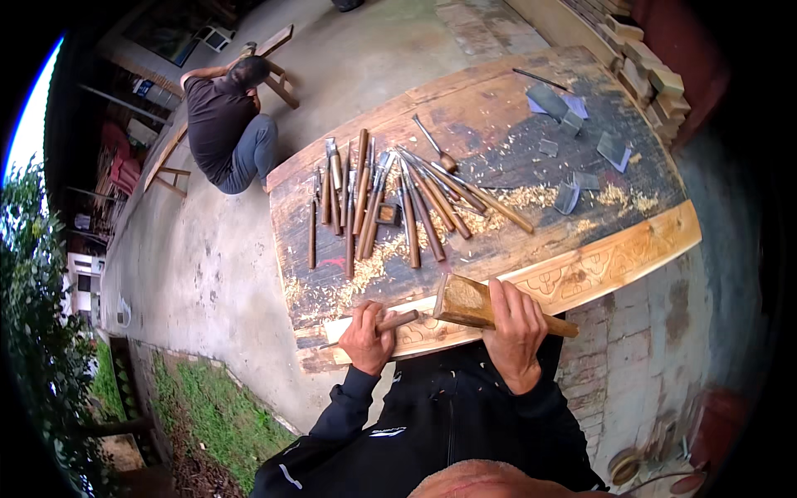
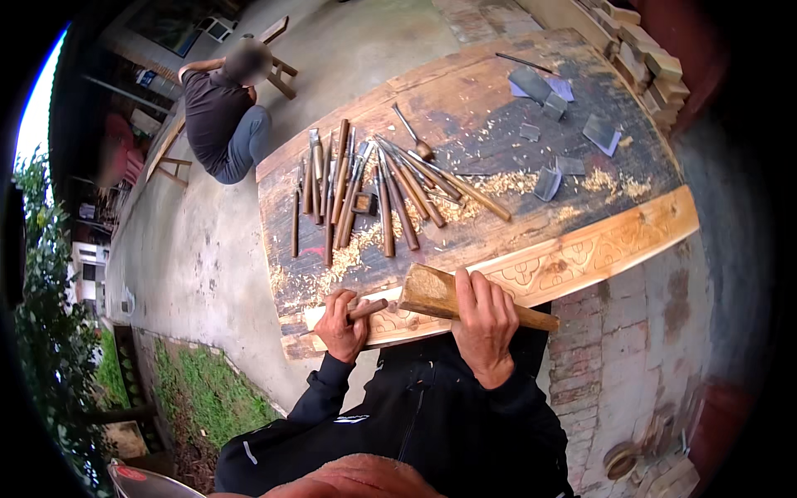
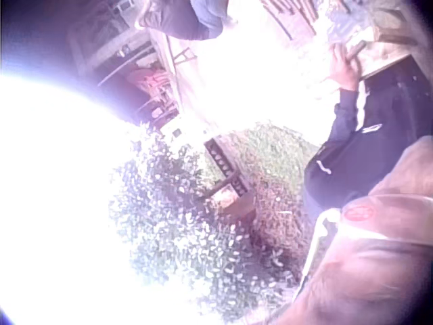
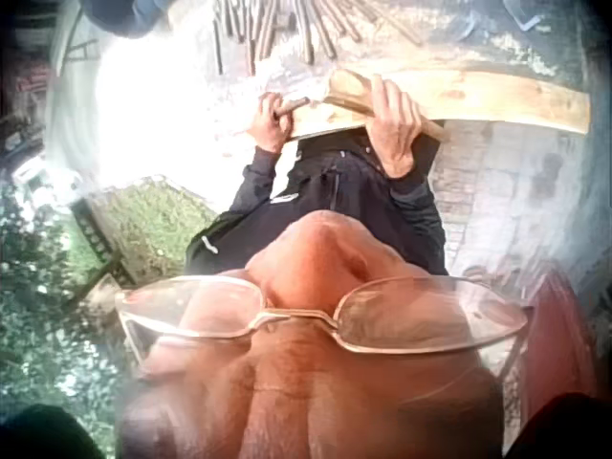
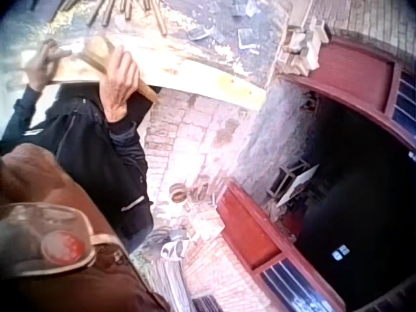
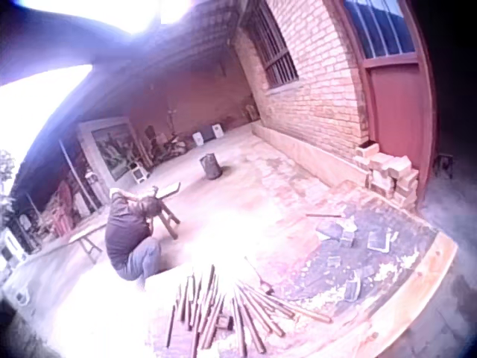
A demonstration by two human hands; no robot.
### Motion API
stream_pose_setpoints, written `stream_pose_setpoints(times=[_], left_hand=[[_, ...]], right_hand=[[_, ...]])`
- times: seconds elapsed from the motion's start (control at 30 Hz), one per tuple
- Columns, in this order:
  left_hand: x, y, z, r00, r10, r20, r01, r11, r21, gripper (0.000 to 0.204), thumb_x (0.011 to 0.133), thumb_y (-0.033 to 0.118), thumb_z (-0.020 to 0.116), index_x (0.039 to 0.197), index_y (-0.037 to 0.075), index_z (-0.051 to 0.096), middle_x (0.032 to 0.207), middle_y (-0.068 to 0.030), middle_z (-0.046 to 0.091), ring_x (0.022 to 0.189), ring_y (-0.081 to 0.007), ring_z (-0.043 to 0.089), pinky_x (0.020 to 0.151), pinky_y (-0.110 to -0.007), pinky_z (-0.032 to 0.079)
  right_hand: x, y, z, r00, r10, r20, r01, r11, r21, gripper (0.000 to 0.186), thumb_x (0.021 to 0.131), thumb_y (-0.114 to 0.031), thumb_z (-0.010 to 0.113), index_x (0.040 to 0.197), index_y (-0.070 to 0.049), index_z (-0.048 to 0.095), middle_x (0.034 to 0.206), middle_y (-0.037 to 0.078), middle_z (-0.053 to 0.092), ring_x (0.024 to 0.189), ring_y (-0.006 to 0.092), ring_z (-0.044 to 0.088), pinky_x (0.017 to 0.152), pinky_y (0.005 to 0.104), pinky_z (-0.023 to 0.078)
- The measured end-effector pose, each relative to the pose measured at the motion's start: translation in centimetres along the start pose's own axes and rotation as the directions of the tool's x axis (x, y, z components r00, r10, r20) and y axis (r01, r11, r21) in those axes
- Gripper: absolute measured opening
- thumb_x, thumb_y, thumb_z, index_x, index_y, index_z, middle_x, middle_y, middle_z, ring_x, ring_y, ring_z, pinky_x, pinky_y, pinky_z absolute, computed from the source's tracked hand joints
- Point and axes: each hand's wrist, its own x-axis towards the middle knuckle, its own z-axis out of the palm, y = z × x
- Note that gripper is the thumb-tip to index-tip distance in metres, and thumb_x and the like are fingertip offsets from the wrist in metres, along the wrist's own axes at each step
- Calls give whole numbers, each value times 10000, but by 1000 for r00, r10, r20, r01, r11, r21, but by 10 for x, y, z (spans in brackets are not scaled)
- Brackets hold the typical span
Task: The person carves a decorative pattern into a rectangular wooden plank using a chisel and a wooden mallet. They repeatedly strike the chisel to remove wood shavings and refine the design on the plank's surface.
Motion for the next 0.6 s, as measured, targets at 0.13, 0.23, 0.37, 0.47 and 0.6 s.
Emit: stream_pose_setpoints(times=[0.13, 0.23, 0.37, 0.47, 0.6], left_hand=[[-12, -5, 0, 999, -11, 36, 12, 1000, -13, 244, 852, 210, 813, 1010, 88, 673, 982, -90, 716, 745, -304, 698, 642, -386, 535], [-11, 1, -4, 1000, 0, 14, 0, 1000, -10, 260, 834, 220, 832, 999, 94, 676, 932, -88, 713, 741, -295, 698, 640, -382, 534], [-9, 3, -2, 1000, -12, -12, 12, 1000, -10, 233, 850, 242, 821, 961, 108, 666, 856, -82, 683, 702, -297, 675, 612, -397, 513], [-12, 3, 0, 1000, -15, -7, 15, 1000, 14, 209, 869, 249, 803, 932, 118, 654, 810, -80, 655, 677, -301, 659, 594, -409, 497], [-13, 2, 3, 1000, -3, -29, 3, 1000, 27, 186, 881, 238, 788, 918, 123, 646, 781, -82, 638, 667, -308, 653, 587, -417, 489]], right_hand=[[15, -1, 15, 990, -136, 28, 135, 990, 37, 558, 747, 1, 670, 1304, -40, 658, 1155, 118, 668, 968, 309, 659, 828, 403, 522], [5, 6, 25, 969, -247, -10, 247, 969, -15, 539, 764, -10, 640, 1301, -50, 676, 1206, 116, 685, 987, 295, 684, 833, 407, 540], [-6, 17, 24, 922, -382, -61, 381, 924, -20, 488, 787, -22, 638, 1272, -49, 688, 1174, 141, 699, 979, 300, 702, 833, 399, 554], [-5, 20, 24, 906, -416, -75, 417, 909, 2, 450, 806, -25, 634, 1252, -30, 685, 1153, 152, 704, 976, 305, 706, 842, 401, 560], [-2, 24, 27, 890, -445, -99, 445, 895, -18, 463, 765, -78, 678, 1224, -16, 689, 1156, 165, 706, 994, 304, 704, 873, 399, 559]])
